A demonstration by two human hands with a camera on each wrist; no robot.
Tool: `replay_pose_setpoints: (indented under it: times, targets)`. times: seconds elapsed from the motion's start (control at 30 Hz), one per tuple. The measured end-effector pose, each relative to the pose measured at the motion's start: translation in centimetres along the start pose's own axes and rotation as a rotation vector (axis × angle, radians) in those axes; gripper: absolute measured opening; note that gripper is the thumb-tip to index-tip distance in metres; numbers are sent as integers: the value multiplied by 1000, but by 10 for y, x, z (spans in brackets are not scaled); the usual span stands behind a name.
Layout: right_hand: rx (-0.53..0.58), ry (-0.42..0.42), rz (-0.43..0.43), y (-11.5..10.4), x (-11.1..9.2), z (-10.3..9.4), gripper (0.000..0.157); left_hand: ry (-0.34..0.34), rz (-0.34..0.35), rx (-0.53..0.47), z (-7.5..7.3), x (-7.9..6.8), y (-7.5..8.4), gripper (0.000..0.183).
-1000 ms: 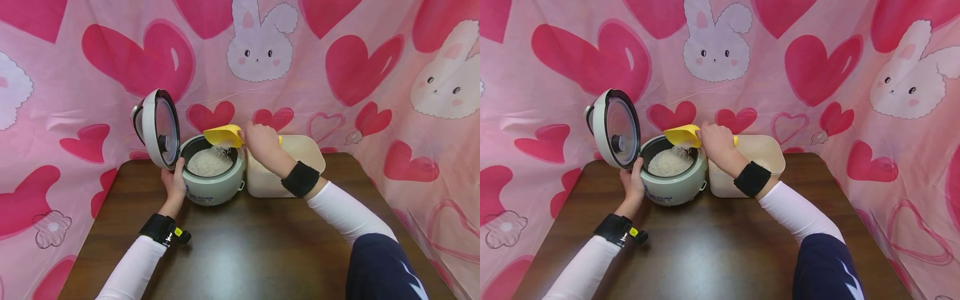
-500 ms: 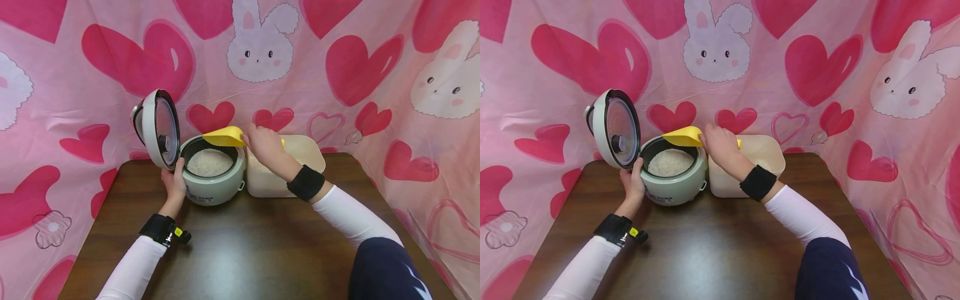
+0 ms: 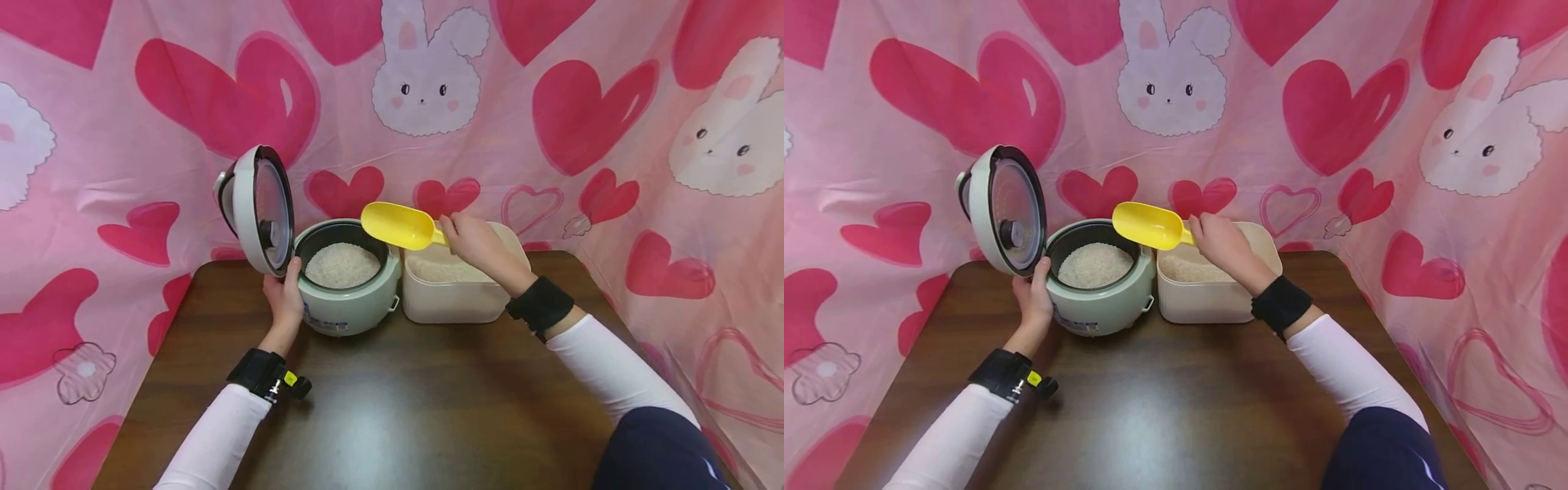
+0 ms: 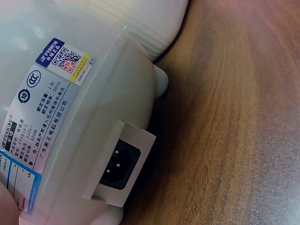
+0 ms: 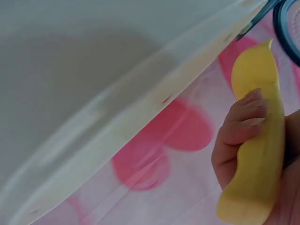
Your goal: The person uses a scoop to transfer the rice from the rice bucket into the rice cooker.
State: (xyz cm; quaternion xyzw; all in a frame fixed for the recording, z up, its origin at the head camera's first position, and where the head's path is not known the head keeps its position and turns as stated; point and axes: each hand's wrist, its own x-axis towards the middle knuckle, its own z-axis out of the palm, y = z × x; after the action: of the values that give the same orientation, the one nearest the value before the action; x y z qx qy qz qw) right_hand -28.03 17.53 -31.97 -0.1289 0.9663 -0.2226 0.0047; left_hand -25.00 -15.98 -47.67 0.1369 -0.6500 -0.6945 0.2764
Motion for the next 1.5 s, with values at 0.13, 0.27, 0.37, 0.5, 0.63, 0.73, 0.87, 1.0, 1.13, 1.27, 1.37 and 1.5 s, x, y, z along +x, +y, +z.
replay_pose_setpoints:
  times: [0.13, 0.27, 0.37, 0.5, 0.63, 0.73, 0.87, 1.0, 1.13, 1.27, 1.37, 1.5]
  targets:
    - [-9, -21, 17, 21, -7, -8, 45, 18, 10, -7, 0, 2, 1, 50]
    - [13, -32, 59, 38, -12, -14, 50, 20, 9, -12, -1, 3, 3, 49]
    - [2, -37, 97, 49, -17, -18, 51, 17, 8, -11, -1, 3, 4, 49]
    - [-38, -27, 127, 62, -22, -24, 54, 13, 11, -11, -1, 4, 5, 49]
    - [-120, -22, 143, 75, -25, -28, 52, 11, 11, -11, -1, 3, 4, 49]
    - [-232, -5, 143, 83, -27, -27, 48, 10, 8, -8, -2, 3, 2, 49]
    - [-405, 8, 151, 86, -31, -23, 45, 10, 8, 0, -3, 2, -1, 49]
    - [-532, -20, 148, 83, -34, -20, 28, 12, 4, 7, -3, 1, -1, 49]
    - [-611, -15, 151, 80, -33, -16, 25, 15, -4, 6, -3, 0, -2, 50]
    - [-658, -5, 160, 74, -32, -8, 26, 12, -3, 0, -3, -1, -1, 50]
    - [-685, 0, 145, 70, -30, 0, 26, 11, 0, 2, -3, -2, -3, 51]
    - [-719, -18, 127, 68, -29, 6, 29, 5, -11, 3, -2, -2, -6, 52]
